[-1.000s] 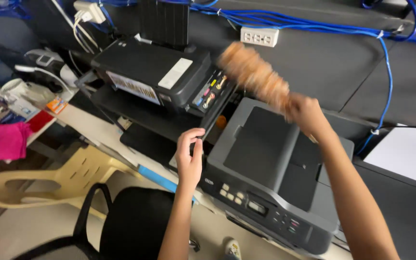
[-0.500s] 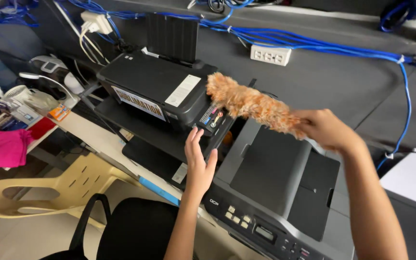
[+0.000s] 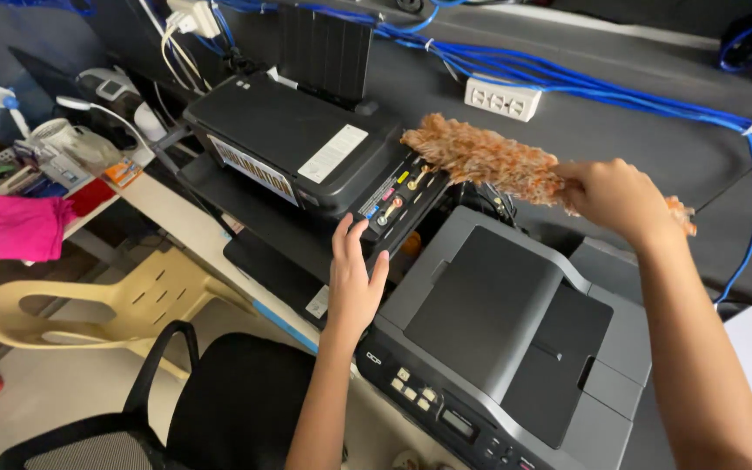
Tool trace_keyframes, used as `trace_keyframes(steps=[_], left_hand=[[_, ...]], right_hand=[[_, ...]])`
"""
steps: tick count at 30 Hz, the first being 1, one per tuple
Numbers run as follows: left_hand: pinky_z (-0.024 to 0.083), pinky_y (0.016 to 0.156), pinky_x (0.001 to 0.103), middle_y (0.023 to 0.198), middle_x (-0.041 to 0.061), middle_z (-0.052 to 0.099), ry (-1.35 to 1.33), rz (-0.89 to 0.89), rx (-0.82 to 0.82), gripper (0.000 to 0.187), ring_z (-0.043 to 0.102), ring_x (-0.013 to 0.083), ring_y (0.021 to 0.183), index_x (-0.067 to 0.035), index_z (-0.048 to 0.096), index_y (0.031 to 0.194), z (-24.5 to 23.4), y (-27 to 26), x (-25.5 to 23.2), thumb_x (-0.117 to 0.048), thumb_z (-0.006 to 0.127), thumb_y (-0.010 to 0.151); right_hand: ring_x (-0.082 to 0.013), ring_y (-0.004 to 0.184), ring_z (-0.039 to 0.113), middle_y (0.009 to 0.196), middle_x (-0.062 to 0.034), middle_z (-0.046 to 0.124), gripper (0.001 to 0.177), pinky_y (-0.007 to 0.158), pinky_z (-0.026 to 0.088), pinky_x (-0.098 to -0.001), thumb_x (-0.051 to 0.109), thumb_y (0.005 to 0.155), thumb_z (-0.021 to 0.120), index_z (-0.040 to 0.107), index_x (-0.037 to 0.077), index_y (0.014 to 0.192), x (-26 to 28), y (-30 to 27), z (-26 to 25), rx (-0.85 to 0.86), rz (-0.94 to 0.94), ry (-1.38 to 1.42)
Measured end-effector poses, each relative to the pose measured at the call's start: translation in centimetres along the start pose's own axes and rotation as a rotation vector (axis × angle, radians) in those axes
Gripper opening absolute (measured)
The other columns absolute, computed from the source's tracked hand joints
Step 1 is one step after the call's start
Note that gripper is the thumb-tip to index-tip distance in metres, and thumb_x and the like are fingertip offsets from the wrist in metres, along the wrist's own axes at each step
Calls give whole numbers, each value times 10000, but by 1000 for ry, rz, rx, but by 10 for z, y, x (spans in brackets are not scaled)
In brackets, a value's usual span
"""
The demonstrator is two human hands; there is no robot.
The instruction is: The person uses a fluffy duster to clean the surfaces of several printers and a computer desk. They wipe the tops, sides, and open scanner lids of the machines, moving from one device to another on the desk.
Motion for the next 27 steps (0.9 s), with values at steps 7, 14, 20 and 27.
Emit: trace_keyframes(steps=[7,14,20,27], left_hand=[[474,1006,513,1572,254,366,125,-51,7,550,552,485,1221,-30,444,1427,6,7,-13,-201,665,953],[465,995,521,1539,249,388,326,-46,23,564,607,418,1140,-15,465,1415,16,21,-23,-254,671,948],[434,1033,535,1545,248,367,424,-92,37,588,521,426,1220,-13,463,1408,28,25,-18,-287,685,937],[366,1129,549,1599,308,179,306,-37,-154,822,370,521,1401,10,301,1529,20,26,-29,-227,743,878]], right_hand=[[-298,865,757,938,-39,795,391,790,591,-448,257,858,719,746,349,1237,-5,13,-38,165,53,-75],[-290,895,748,1064,1,781,363,779,597,-442,268,870,711,746,347,1223,0,19,-31,92,-94,-166],[-316,873,740,1172,-26,751,300,746,605,-448,252,984,643,719,310,1269,38,-21,-65,-38,-38,-312],[-332,787,729,1074,-40,756,328,682,590,-455,228,807,685,742,245,1129,53,-29,-37,-22,-364,-10]])
Point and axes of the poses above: each hand's wrist, its own y-axis towards the middle knuckle, its own z-axis out of the palm, x = y × z, the point moved 6 cm from there along y, towards the middle knuckle
